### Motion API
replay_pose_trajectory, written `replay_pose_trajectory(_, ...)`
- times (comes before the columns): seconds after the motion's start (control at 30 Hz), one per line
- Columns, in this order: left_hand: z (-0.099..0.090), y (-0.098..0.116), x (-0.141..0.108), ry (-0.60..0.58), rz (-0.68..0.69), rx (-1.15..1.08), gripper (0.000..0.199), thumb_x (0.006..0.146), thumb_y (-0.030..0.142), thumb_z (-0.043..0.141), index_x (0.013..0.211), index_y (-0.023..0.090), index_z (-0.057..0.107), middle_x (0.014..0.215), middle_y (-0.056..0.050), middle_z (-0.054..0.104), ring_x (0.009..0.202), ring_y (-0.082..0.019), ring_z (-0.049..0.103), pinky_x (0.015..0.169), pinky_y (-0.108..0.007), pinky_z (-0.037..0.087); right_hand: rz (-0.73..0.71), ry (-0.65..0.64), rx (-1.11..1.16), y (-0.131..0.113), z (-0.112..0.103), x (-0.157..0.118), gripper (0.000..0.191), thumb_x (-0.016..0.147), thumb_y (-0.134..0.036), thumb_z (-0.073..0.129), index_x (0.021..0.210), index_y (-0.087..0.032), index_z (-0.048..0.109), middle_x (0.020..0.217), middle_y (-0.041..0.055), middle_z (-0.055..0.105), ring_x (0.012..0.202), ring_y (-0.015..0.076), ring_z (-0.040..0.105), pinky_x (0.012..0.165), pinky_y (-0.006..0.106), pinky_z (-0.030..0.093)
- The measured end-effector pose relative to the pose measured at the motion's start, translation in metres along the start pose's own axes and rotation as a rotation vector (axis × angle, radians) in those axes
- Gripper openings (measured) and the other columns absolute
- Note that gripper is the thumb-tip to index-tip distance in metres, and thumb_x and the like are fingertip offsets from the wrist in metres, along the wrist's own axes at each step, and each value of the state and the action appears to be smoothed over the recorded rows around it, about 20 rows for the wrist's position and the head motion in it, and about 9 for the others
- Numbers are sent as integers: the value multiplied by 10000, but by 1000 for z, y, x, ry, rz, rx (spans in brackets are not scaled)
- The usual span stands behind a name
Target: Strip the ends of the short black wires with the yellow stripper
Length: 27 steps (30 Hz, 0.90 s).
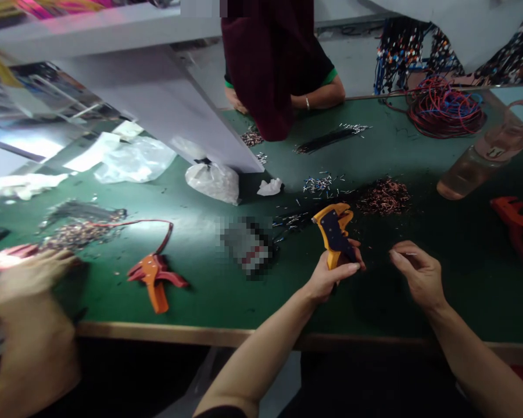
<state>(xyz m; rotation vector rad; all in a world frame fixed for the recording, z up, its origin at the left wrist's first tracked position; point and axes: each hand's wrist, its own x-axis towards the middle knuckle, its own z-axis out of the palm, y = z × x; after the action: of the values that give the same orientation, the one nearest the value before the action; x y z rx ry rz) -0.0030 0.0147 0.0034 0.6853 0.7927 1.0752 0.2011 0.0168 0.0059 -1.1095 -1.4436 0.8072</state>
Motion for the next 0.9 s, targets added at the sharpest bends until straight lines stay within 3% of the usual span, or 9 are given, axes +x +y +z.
replay_pose_trajectory(0.17,4,-8,-7,-100,-96,151,502,644,444,896,993,145,692,765,-16,646,693,-162,628,723,-313,500,-167,105,-222,-7,5,-5,97,883,-205,700,794,-231,730,695,4,716,620,161,659,595,297,530)
replay_pose_trajectory(0.47,6,-8,-11,-172,-127,273,562,637,463,898,1067,157,704,866,-32,649,772,-159,591,754,-301,498,-456,77,-356,-16,11,-8,115,869,-121,687,883,-232,713,702,-14,737,600,155,666,663,342,486)
replay_pose_trajectory(0.63,9,-7,-13,-171,-92,348,500,673,498,861,1000,148,716,882,-51,662,823,-194,593,813,-341,508,-484,39,-426,-16,13,-9,112,865,-127,692,889,-235,712,719,-21,739,603,143,650,687,346,438)
replay_pose_trajectory(0.9,12,-4,-12,-141,-59,431,423,690,525,829,787,147,665,680,-7,595,644,-135,518,658,-285,446,-490,35,-420,-17,16,-9,110,873,-129,687,867,-239,696,705,-26,737,579,135,632,684,344,420)
